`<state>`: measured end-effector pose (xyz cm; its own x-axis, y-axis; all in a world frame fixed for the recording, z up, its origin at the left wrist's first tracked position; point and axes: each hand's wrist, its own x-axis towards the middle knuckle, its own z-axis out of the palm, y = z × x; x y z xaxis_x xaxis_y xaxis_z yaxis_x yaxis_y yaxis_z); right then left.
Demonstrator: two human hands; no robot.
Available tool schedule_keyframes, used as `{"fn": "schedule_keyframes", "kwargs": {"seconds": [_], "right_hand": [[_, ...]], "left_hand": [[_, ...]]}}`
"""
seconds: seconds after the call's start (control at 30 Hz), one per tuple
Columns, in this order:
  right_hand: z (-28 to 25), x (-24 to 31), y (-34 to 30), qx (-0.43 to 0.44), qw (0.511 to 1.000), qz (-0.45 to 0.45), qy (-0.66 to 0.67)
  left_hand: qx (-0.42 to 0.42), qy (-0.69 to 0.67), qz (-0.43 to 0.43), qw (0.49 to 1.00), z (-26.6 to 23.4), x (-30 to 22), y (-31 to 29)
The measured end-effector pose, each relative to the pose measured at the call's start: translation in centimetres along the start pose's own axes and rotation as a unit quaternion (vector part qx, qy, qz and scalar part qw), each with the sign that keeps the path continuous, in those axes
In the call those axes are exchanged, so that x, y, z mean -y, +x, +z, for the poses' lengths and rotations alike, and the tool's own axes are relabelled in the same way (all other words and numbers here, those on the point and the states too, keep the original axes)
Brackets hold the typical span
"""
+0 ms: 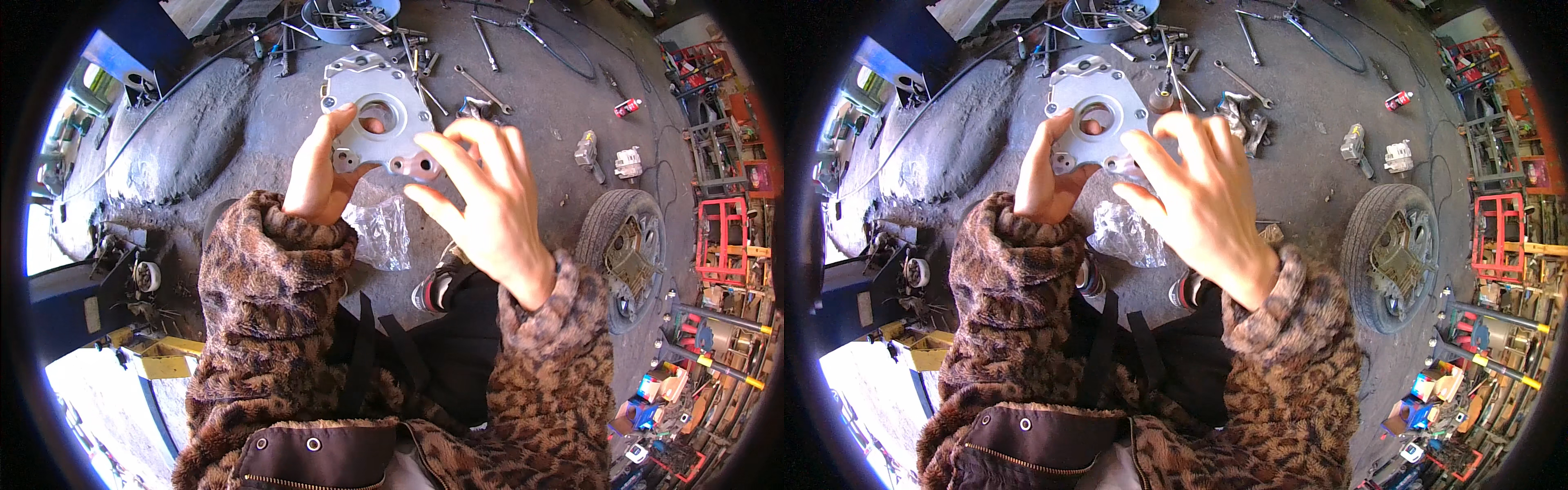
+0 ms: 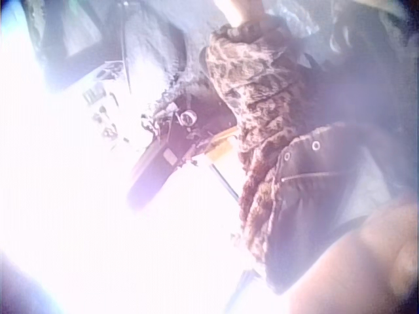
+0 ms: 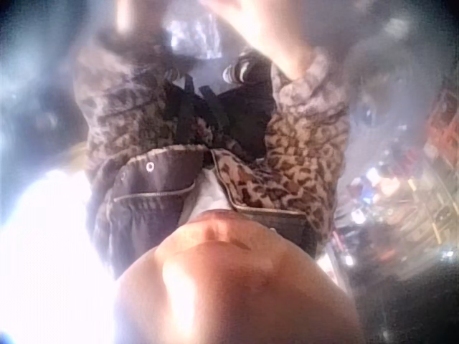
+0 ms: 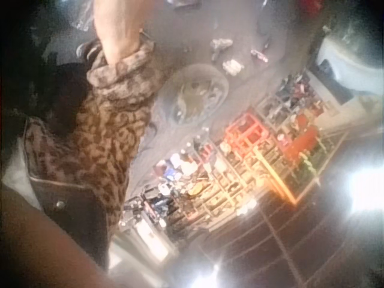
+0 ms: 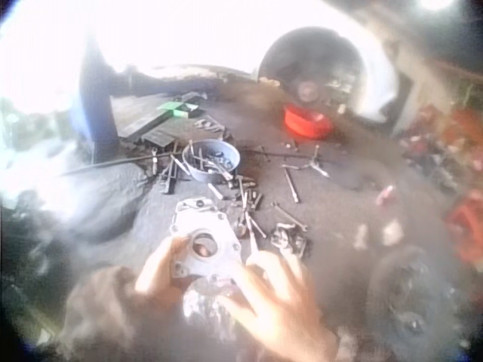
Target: The person unpacks a metal flange-like part, applies a liquid from a squeeze bottle into its holes, and uses a screwdriver to clean or scrape the interior. The part is held and rotated for access to different areas.
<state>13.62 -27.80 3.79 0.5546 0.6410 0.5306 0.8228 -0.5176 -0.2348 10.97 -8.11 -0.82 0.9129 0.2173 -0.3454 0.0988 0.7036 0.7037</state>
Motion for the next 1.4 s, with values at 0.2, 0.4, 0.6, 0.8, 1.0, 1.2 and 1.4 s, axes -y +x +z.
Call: {"fn": "schedule_keyframes", "kwargs": {"seconds": [0.2, 0.4, 0.6, 0.8, 1.0, 1.2, 1.4], "right_hand": [[0.0, -0.5, 0.9, 0.079, 0.996, -0.017, -0.023], [0.4, -0.5, 1.1, 0.136, 0.991, -0.009, -0.010], [1.1, -1.4, 1.7, 0.184, 0.983, 0.010, 0.017], [0.6, -1.9, 2.0, 0.180, 0.981, -0.007, 0.067], [0.0, -1.9, 1.9, 0.181, 0.980, -0.022, 0.074], [-0.3, -2.4, 1.8, 0.133, 0.983, -0.049, 0.114], [-0.9, -1.8, 1.6, 0.170, 0.984, -0.046, 0.003]], "left_hand": [[0.107, 0.099, -0.007, 0.989, -0.8, -0.4, 0.0], [0.124, 0.109, -0.049, 0.985, -0.9, -0.5, 0.2], [0.060, 0.132, -0.065, 0.987, -0.1, 0.1, 0.6], [0.067, 0.132, -0.060, 0.987, 0.0, 0.5, 0.5], [0.089, 0.117, -0.070, 0.987, -0.1, 0.4, 0.9], [0.115, 0.145, -0.082, 0.979, -0.4, -0.7, 0.0], [0.136, 0.186, -0.073, 0.970, -0.3, -0.3, -0.1]]}}
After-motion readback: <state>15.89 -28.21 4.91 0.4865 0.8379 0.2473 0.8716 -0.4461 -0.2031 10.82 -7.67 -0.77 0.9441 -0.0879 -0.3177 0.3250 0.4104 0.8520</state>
